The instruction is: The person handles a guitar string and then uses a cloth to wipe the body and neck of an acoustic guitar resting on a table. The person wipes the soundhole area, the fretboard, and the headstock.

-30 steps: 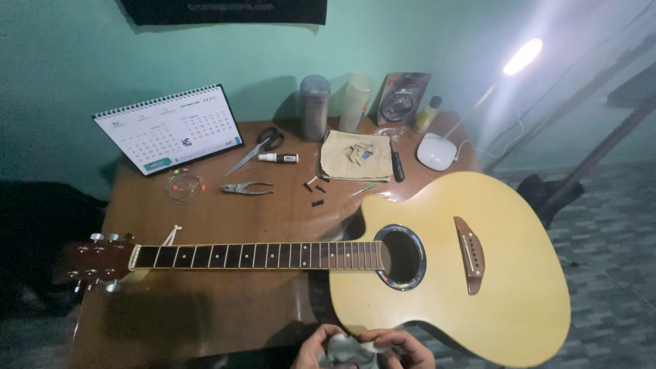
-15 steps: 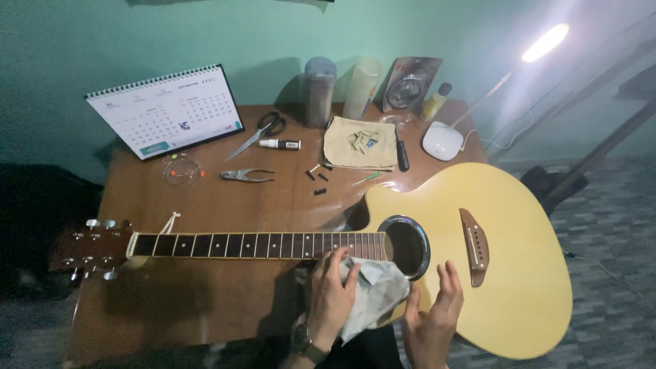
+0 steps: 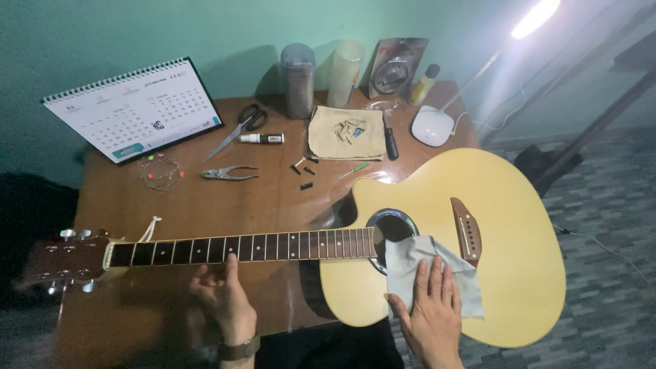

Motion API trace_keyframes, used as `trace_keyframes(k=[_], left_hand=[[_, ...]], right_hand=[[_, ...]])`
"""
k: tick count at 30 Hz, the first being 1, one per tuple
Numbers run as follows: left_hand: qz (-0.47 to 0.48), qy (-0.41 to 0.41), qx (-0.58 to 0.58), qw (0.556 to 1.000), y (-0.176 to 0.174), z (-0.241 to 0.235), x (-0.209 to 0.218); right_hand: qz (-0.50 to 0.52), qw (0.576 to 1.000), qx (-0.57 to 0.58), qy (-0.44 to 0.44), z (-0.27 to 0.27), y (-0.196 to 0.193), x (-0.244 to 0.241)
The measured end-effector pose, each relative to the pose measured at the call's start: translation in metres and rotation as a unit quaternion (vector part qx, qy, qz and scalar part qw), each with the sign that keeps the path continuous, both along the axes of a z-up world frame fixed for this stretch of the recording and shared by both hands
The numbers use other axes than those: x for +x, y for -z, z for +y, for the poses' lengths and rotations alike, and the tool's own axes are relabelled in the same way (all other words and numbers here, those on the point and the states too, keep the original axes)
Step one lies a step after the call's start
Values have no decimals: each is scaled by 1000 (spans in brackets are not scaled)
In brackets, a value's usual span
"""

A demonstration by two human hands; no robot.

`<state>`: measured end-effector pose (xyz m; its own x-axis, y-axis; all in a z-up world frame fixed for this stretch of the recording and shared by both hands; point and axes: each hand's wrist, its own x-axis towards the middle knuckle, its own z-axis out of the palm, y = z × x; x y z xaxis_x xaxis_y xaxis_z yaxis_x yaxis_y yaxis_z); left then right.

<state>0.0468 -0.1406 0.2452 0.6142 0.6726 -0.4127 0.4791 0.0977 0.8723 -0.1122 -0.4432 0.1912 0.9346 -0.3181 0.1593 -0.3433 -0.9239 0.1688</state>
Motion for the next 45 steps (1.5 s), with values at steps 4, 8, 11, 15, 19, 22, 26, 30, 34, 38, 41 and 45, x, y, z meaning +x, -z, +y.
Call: trace_keyframes(k=[4,8,11,15,19,22,26,30,34,38,41,45], left_hand=[[157,107,69,979,7,25,9],[158,168,35,972,40,45,21],[134,151,-16,979,21,46,34],[172,14,12,985,22,53,36],[103,-68,-4,992,93,71,37],[-80,-80,-108,988,114,76,36],[-58,-28,9,998,94,63,30],[34,54,155,986,77,65,23],[10,31,164,986,114,76,33],[-51,-38,4,998,124,77,35],[-88,-48,-44,994,126,76,36],[158,112,186,963,73,70,34]], right_hand=[[48,998,-41,19,48,-10,20],[-31,987,-22,-156,83,-32,21],[-21,983,-4,-181,48,-24,-1],[86,992,-11,87,-14,-29,-16],[15,999,50,1,-39,-31,8],[40,991,39,-123,-44,-30,39],[50,992,46,-111,-54,-19,95],[95,986,132,-37,-79,-23,183],[105,968,195,121,-99,-56,235],[129,966,213,65,-63,-49,233],[198,939,259,-114,-13,-62,206],[199,910,289,-222,-17,-58,190]])
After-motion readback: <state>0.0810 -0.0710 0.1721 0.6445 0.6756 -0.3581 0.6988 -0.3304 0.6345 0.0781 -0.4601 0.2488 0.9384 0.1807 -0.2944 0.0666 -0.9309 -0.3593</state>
